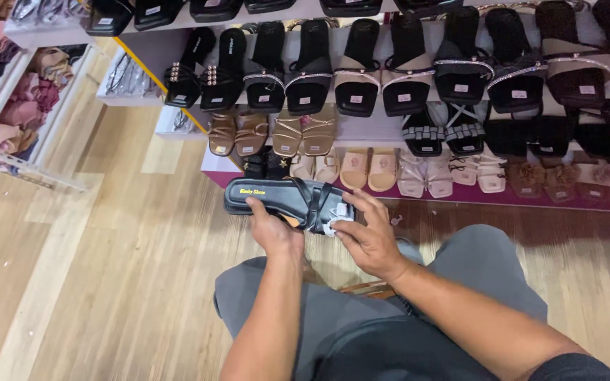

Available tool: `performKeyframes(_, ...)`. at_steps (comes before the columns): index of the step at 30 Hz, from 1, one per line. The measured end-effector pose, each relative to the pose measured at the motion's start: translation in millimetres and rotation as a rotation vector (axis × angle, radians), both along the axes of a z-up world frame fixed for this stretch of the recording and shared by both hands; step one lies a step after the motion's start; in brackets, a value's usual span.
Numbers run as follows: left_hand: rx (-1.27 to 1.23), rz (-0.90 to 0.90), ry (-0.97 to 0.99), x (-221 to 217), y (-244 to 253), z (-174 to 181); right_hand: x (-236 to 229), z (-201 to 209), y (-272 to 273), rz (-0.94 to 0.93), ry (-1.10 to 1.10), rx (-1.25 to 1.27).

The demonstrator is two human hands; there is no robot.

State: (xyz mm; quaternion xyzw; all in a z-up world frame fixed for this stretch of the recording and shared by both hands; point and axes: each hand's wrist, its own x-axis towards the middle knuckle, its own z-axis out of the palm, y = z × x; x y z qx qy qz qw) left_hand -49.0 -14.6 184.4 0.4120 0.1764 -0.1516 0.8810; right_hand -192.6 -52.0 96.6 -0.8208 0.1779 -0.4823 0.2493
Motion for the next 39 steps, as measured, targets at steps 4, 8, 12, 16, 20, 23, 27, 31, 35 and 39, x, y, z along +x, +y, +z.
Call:
performKeyframes(4, 0.009, 0.004, -0.049, 8.4, 8.1, -8.8, -4.8, -18.4, -12.8, 0.061, -0.045, 0.089)
performKeyframes(8, -0.009, -0.048, -0.077, 7.2, 12.4, -15.9, -5.7, -10.1, -28.0, 0.067, -0.084, 0.321)
performKeyframes(12, -0.008, -0.124, -0.073, -15.6, 4.8, 11.7, -1.2, 1.4, -40.3, 0.056, -0.097, 0.461)
performKeyframes(16, -0.029, -0.147, -0.093, 0.6, -2.9, -15.1, -12.1, 4.9, -36.8, -0.010, -0.102, 0.535)
performKeyframes(20, 0.040, -0.077, -0.045, -6.3, -8.5, 4.7, -25.9, 17.6, -27.7, -0.012, -0.136, 0.489)
performKeyframes(23, 0.058, -0.067, -0.035, -16.5, -13.1, 24.3, -29.6, 26.6, -24.2, -0.049, -0.132, 0.458)
performKeyframes(27, 0.075, -0.028, 0.012, -30.7, -14.8, 44.0, -31.9, 26.8, -21.1, -0.071, -0.141, 0.436)
performKeyframes(31, 0.044, 0.032, 0.013, -31.8, -22.4, 45.9, -29.1, 27.9, -11.9, -0.046, -0.156, 0.405)
performKeyframes(35, 0.062, 0.077, 0.012, -29.8, -24.6, 45.4, -20.3, 33.9, -6.8, -0.056, -0.101, 0.390)
performKeyframes(39, 0.052, 0.098, 0.045, -38.4, -24.7, 63.7, -9.2, 45.8, -5.2, -0.059, -0.045, 0.395)
